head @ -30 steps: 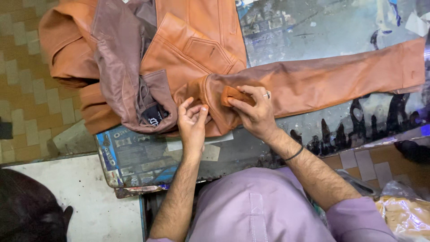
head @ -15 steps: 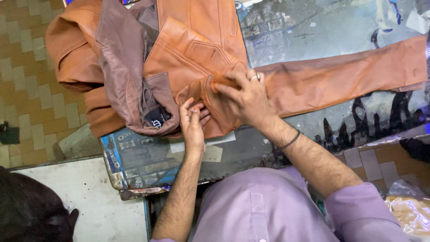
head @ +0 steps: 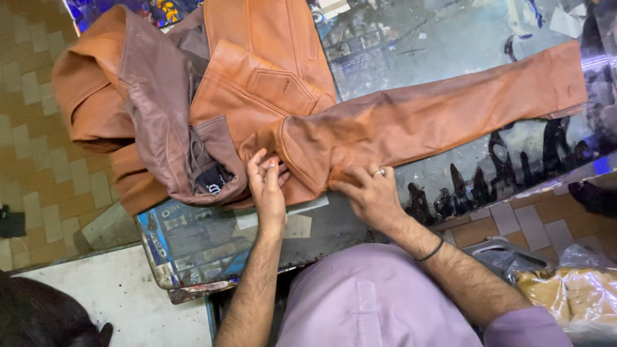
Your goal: The person lays a brown leather jacket on a work table and rubs an orange dye block over the sleeve, spreading color along the leather. They reposition the jacket and continue rubbing dye over different sections of the sleeve and shoulder area.
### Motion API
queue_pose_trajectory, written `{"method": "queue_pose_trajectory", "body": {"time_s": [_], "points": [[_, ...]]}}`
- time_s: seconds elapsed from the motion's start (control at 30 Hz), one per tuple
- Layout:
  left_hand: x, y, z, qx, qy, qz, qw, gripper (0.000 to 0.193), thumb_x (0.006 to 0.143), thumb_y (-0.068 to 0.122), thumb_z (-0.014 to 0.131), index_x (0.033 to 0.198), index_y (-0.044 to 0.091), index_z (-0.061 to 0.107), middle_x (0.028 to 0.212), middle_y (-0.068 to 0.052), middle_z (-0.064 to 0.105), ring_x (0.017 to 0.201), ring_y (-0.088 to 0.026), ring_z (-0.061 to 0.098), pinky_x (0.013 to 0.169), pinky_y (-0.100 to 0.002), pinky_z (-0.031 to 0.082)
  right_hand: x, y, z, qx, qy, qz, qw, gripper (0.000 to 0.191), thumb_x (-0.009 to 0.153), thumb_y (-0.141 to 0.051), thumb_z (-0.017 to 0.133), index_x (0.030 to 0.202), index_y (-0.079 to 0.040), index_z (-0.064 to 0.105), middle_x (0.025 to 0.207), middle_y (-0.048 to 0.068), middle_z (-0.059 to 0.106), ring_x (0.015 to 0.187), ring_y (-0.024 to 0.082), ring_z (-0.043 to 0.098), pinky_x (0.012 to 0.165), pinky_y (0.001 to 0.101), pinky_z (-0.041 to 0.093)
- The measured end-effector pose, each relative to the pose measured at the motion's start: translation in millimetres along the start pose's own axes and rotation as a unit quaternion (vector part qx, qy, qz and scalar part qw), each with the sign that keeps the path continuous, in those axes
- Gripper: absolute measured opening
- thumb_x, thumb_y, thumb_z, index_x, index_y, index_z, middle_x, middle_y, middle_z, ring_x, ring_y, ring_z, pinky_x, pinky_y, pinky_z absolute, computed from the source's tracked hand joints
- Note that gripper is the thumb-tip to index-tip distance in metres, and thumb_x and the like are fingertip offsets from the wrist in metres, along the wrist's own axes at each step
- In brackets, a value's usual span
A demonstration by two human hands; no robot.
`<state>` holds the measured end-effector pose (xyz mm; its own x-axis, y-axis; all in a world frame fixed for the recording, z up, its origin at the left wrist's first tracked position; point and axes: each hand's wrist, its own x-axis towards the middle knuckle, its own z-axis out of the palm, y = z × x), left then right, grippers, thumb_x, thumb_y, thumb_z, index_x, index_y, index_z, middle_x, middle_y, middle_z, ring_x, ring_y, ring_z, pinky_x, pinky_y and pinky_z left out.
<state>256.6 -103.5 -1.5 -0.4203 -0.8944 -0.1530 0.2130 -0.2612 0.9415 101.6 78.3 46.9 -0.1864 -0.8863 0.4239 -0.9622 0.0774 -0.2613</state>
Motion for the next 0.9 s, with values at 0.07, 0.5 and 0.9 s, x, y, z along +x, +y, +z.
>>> {"method": "queue_pose_trajectory", "body": {"time_s": [0.07, 0.5, 0.9], "points": [[-0.3, 2.0, -0.8, 0.019, -0.003, 0.007, 1.000, 0.044, 0.106, 0.022, 0.054, 0.145, 0.007, 0.042, 0.127, -0.011, 0.058, 0.107, -0.019, 0.065, 0.093, -0.035, 0.055, -1.4, 3.4, 7.4, -0.016, 0.055, 0.091, 0.994, 0.030, 0.081, -0.014, 0.076, 0.110, -0.024, 0.077, 0.122, 0.002, 0.064, 0.099, 0.028, 0.056, 0.085, 0.0477, 0.042], [-3.5, -17.1, -16.6, 0.133, -0.007, 0.087, 0.987, 0.040, 0.107, 0.019, 0.057, 0.143, 0.004, 0.049, 0.124, -0.010, 0.059, 0.107, -0.014, 0.059, 0.094, -0.028, 0.052, 1.7, 12.4, 18.7, -0.025, 0.092, 0.015, 0.995, 0.040, 0.078, -0.012, 0.074, 0.115, -0.026, 0.077, 0.124, 0.001, 0.062, 0.105, 0.027, 0.057, 0.087, 0.0475, 0.040], [9.9, -37.5, -58.4, 0.175, -0.015, 0.119, 0.977, 0.043, 0.115, 0.018, 0.047, 0.154, 0.000, 0.040, 0.126, -0.013, 0.061, 0.105, -0.020, 0.064, 0.093, -0.033, 0.055, -96.1, 189.4, -87.7, -0.157, 0.170, 0.311, 0.922, 0.032, 0.091, -0.020, 0.075, 0.123, -0.019, 0.070, 0.126, 0.005, 0.065, 0.113, 0.032, 0.059, 0.091, 0.0488, 0.043]]}}
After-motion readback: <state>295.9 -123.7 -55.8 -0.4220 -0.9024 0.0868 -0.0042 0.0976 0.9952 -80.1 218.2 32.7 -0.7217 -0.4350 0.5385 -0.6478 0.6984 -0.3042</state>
